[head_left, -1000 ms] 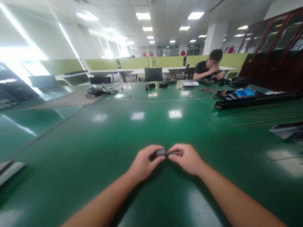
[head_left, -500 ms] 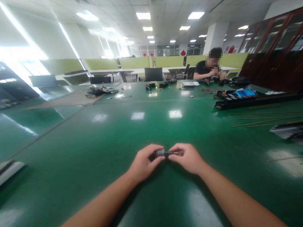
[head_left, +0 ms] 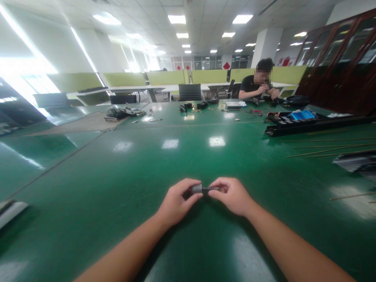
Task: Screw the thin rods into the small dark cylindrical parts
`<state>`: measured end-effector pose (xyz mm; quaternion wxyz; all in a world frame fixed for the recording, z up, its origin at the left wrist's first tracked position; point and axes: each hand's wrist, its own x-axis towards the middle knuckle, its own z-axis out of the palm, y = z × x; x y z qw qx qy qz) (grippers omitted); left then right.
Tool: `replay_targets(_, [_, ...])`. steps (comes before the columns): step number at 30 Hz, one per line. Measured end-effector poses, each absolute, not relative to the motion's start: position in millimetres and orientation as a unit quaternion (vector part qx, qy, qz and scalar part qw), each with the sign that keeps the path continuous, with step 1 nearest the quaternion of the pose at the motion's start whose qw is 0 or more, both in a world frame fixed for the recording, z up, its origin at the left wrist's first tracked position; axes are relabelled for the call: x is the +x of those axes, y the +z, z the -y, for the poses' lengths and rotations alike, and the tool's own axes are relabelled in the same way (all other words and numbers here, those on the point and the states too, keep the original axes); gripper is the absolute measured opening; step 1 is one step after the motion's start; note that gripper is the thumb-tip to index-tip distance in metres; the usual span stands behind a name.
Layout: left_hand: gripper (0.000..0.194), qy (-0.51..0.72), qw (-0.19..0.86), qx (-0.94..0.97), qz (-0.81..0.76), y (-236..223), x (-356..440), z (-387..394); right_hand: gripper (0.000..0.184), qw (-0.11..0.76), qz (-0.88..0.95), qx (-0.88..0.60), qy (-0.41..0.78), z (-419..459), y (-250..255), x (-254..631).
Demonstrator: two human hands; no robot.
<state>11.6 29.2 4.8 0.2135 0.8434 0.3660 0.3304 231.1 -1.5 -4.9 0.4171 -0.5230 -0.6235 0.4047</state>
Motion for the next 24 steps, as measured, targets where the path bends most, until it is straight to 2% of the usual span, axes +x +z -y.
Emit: replay_targets(24, [0.026,0.335,0.213,0.834,-0.383,5.4,12.0,-31.3,0.018,0.414,0.63,-0.543,0.371,-0.8,-5.1,237.0])
